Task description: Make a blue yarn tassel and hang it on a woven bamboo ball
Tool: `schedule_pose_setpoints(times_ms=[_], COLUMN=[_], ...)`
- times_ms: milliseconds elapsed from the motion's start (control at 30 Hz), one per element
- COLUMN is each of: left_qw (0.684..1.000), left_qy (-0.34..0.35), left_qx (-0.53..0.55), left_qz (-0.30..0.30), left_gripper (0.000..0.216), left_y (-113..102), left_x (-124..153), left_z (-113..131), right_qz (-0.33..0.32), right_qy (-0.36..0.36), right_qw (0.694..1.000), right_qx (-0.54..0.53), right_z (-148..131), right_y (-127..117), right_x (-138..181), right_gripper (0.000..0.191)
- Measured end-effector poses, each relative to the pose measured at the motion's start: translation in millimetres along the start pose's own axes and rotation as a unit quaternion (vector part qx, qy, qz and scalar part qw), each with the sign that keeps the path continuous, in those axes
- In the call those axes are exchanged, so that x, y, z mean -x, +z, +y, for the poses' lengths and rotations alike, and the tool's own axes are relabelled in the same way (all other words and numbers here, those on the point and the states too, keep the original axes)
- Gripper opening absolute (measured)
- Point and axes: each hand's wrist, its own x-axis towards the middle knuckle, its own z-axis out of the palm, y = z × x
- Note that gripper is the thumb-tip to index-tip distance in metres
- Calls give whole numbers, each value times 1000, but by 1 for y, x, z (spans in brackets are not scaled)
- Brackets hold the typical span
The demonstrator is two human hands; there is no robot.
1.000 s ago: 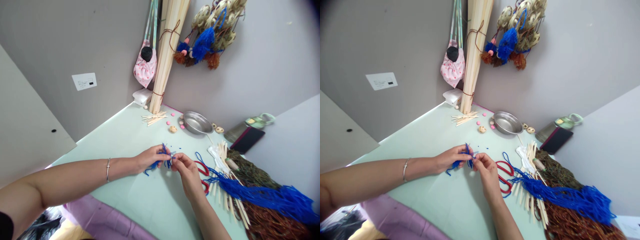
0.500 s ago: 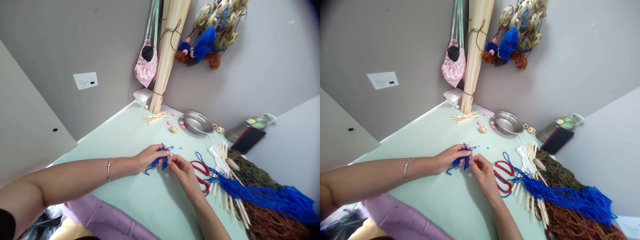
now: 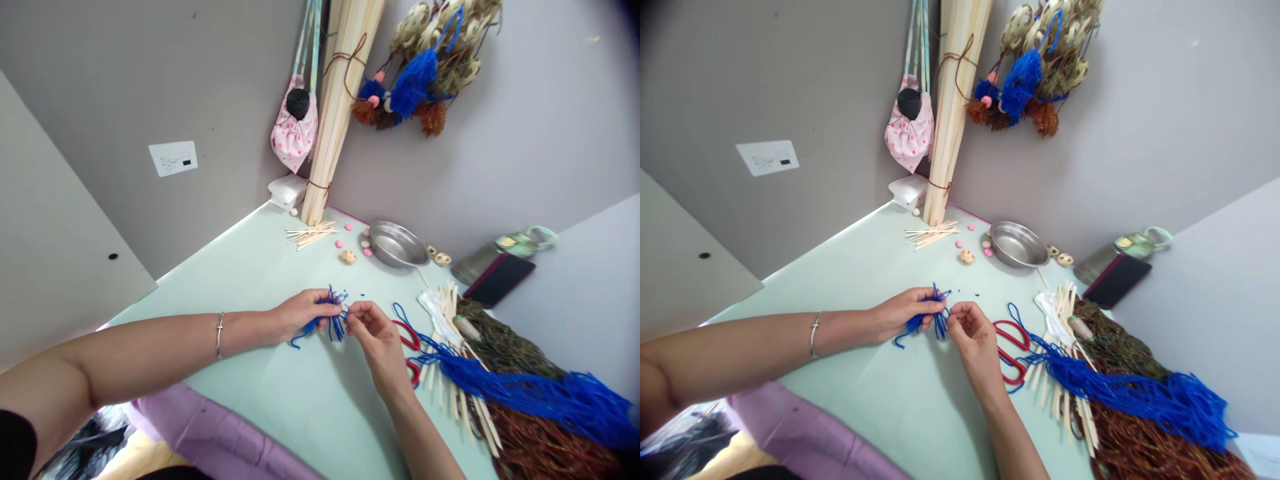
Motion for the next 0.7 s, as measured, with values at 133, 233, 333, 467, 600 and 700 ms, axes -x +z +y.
schedule_pose_setpoints(times_ms=[133, 233, 333, 467, 600, 700], left_qw=[997, 998, 999, 996, 997, 997], left_qy=[11, 25, 34, 35, 28, 26], left_qx=[77, 62, -1, -71, -74, -78], left_qz=[20, 21, 16, -41, -26, 2], left_gripper=[29, 27, 23, 21, 19, 15], left_y=[-1, -1, -1, 0, 1, 2], left_x=[-2, -2, 0, 2, 3, 2], left_z=[2, 3, 1, -2, -2, -1], right_qz=[-89, -104, -82, -68, -37, -35], right_qy=[33, 40, 13, 1, 9, 16], right_qw=[995, 993, 992, 986, 993, 997], right_qx=[26, 50, 92, 151, 115, 71], right_z=[4, 4, 0, -1, 3, 3], right_y=[2, 1, -1, -4, -5, -4], right_x=[0, 1, 2, 1, -1, -1], right_gripper=[21, 25, 28, 41, 36, 27])
